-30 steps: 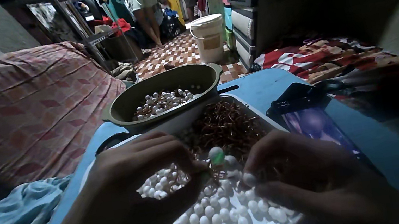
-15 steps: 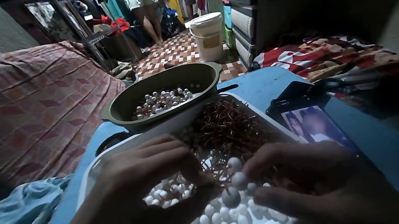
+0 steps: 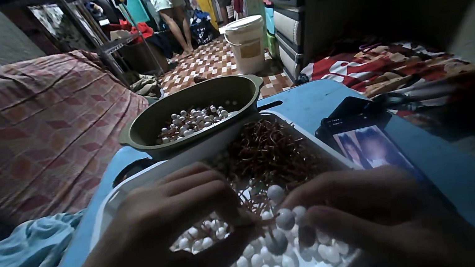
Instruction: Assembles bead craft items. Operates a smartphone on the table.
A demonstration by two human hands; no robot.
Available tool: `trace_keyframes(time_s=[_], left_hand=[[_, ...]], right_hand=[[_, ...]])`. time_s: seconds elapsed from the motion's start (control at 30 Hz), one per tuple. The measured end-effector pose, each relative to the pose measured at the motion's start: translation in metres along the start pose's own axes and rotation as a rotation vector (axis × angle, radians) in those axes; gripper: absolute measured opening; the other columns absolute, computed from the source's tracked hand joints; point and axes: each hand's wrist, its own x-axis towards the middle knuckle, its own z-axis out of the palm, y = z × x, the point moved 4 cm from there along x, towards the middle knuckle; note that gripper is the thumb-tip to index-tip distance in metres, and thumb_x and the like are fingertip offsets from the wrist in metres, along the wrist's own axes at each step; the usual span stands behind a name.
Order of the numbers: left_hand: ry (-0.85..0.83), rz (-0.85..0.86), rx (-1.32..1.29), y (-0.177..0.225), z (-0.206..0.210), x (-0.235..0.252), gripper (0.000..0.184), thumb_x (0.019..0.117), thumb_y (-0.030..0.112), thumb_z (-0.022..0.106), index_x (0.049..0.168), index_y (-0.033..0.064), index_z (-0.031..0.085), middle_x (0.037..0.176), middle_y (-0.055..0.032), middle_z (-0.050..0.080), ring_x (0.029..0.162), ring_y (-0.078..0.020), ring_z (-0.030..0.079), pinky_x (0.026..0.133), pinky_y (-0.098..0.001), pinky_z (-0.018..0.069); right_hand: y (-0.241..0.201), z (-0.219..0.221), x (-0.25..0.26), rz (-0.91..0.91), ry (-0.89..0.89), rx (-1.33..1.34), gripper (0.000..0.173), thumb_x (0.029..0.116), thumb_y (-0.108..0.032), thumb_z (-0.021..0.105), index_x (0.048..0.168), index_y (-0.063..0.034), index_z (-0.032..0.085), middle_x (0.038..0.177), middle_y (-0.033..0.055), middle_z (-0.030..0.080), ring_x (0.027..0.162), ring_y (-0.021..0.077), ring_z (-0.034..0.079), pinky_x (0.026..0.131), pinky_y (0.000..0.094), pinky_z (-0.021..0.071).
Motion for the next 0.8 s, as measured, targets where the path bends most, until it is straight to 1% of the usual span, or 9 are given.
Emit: trace_keyframes(time_s=[0.13,0.27,0.4,0.57,0.7,0.8], left_hand=[[0.009,0.014,0.003,0.0005,0.0008,0.0005,0.016,0.0937,0.034,0.07,0.085,0.0205,0.068,0.085,0.0134,0.067,0.093,0.0052,0.063,0.081,-0.011,0.0508],[0.013,-0.007,0.013,0.0005,0.0002,0.0002,0.021,0.095,0.038,0.068,0.086,0.0195,0.066,0.086,0.0123,0.067,0.092,0.0057,0.063,0.08,-0.0107,0.0507],[0.003,-0.009,0.001,0.0003,-0.0002,0.001,0.02,0.0944,0.037,0.068,0.086,0.0195,0.067,0.085,0.0121,0.066,0.091,0.0056,0.063,0.079,-0.0106,0.0504],[0.0,0.001,0.004,0.0011,0.0002,0.0002,0.02,0.0952,0.036,0.067,0.086,0.0188,0.067,0.084,0.0117,0.065,0.091,0.0057,0.062,0.079,-0.0105,0.0501],[0.005,-0.008,0.024,0.0003,0.0,0.0006,0.021,0.0936,0.037,0.068,0.084,0.0185,0.066,0.083,0.0117,0.066,0.089,0.0061,0.062,0.077,-0.0101,0.0495],[0.002,-0.003,0.014,-0.0001,-0.0002,0.0011,0.021,0.0942,0.037,0.067,0.084,0.0187,0.064,0.083,0.0122,0.066,0.089,0.0063,0.062,0.077,-0.0101,0.0503]], right_hand=[[0.0004,-0.0001,0.0007,0.005,-0.025,0.013,0.021,0.1036,-0.014,0.058,0.11,0.0021,0.07,0.09,-0.0024,0.073,0.076,-0.0099,0.06,0.064,0.0064,0.0479],[0.0005,0.0002,0.0007,0.013,-0.028,0.021,0.021,0.1038,-0.014,0.058,0.11,0.0016,0.07,0.091,-0.003,0.073,0.076,-0.011,0.06,0.064,0.0057,0.0469],[0.0003,-0.0002,0.0006,0.013,-0.021,0.011,0.022,0.1042,-0.016,0.057,0.111,0.0011,0.07,0.09,-0.0035,0.073,0.076,-0.0109,0.06,0.064,0.0059,0.0476],[0.0005,0.0008,-0.0002,0.032,-0.026,0.025,0.021,0.1036,-0.015,0.058,0.109,0.0017,0.07,0.088,-0.0039,0.072,0.073,-0.0121,0.057,0.062,0.005,0.0451],[0.0,0.0012,-0.0013,0.038,-0.032,0.047,0.02,0.1031,-0.013,0.058,0.11,0.0023,0.07,0.089,-0.0028,0.073,0.074,-0.0104,0.06,0.064,0.0065,0.0482],[-0.0002,0.0015,-0.0011,0.044,-0.032,0.056,0.019,0.1028,-0.011,0.059,0.11,0.0022,0.07,0.09,-0.0027,0.074,0.074,-0.0106,0.06,0.064,0.0064,0.0478]])
